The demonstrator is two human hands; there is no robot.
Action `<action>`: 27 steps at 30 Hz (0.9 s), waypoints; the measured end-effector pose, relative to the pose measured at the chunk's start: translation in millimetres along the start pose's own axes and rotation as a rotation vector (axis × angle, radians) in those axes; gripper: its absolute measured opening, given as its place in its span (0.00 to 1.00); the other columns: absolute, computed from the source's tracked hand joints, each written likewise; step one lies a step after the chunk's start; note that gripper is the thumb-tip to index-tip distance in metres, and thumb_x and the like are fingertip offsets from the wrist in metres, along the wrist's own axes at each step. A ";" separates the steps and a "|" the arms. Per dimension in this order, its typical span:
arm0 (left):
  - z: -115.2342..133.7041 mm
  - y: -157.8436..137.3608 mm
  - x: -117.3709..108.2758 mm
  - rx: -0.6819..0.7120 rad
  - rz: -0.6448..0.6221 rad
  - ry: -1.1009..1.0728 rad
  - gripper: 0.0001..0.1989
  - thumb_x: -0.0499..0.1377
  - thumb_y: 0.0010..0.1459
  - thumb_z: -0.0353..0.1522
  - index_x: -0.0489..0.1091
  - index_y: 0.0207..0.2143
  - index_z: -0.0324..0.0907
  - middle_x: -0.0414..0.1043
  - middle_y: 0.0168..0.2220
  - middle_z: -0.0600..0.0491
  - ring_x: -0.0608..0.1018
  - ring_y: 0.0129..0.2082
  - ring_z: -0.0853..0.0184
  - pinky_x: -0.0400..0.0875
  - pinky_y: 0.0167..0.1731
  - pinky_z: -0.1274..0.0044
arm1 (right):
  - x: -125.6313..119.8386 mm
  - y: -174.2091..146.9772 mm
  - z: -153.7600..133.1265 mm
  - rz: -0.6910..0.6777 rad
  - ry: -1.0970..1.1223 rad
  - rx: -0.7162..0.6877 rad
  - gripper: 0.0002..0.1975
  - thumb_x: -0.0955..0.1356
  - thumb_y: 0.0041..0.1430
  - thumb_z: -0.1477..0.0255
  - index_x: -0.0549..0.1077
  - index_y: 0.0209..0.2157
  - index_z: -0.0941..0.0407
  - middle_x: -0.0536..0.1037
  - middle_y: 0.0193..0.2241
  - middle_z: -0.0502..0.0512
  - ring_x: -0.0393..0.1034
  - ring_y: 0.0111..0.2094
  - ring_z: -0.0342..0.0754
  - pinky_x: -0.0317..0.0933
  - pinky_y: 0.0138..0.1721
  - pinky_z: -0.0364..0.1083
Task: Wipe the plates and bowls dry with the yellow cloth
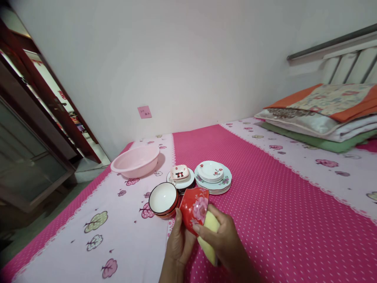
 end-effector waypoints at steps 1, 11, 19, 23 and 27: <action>0.1 -0.1 -0.2 0.020 -0.005 0.006 0.22 0.70 0.55 0.44 0.81 0.48 0.40 0.80 0.53 0.42 0.71 0.64 0.50 0.59 0.68 0.60 | -0.9 -1.6 -3.9 0.013 0.090 0.046 0.29 0.78 0.49 0.60 0.75 0.51 0.56 0.84 0.36 0.57 0.80 0.35 0.56 0.73 0.35 0.48; -1.0 0.1 -2.1 -0.044 0.066 -0.077 0.25 0.62 0.61 0.52 0.83 0.45 0.41 0.82 0.51 0.43 0.74 0.62 0.50 0.62 0.66 0.61 | 10.9 1.8 4.2 -0.010 -0.420 -0.282 0.22 0.72 0.51 0.70 0.77 0.49 0.56 0.84 0.40 0.57 0.79 0.38 0.56 0.73 0.40 0.50; -2.6 1.8 6.8 -0.073 0.030 -0.107 0.32 0.53 0.66 0.54 0.80 0.51 0.38 0.75 0.59 0.41 0.72 0.64 0.51 0.64 0.65 0.62 | 17.4 10.4 37.1 0.030 -0.769 -0.636 0.17 0.66 0.59 0.77 0.77 0.49 0.55 0.81 0.45 0.64 0.75 0.47 0.61 0.69 0.48 0.59; -7.2 0.4 1.8 -0.019 0.014 -0.027 0.24 0.61 0.64 0.47 0.79 0.53 0.40 0.78 0.57 0.42 0.71 0.65 0.52 0.61 0.67 0.63 | 4.1 8.3 19.7 0.020 -0.459 -0.357 0.19 0.70 0.56 0.70 0.77 0.50 0.56 0.83 0.42 0.61 0.79 0.41 0.58 0.73 0.42 0.54; -8.7 -1.5 -4.0 0.086 0.029 0.050 0.21 0.68 0.59 0.43 0.80 0.50 0.40 0.81 0.53 0.42 0.73 0.63 0.51 0.61 0.66 0.60 | -7.7 -3.3 -3.5 0.005 0.062 0.043 0.27 0.76 0.50 0.62 0.76 0.52 0.55 0.85 0.38 0.57 0.81 0.35 0.57 0.74 0.38 0.51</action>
Point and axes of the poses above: each hand's wrist, its own y-axis towards the middle knuckle, its own x-axis out of the palm, z = x × y, the point moved 2 cm from there along y, towards the middle knuckle
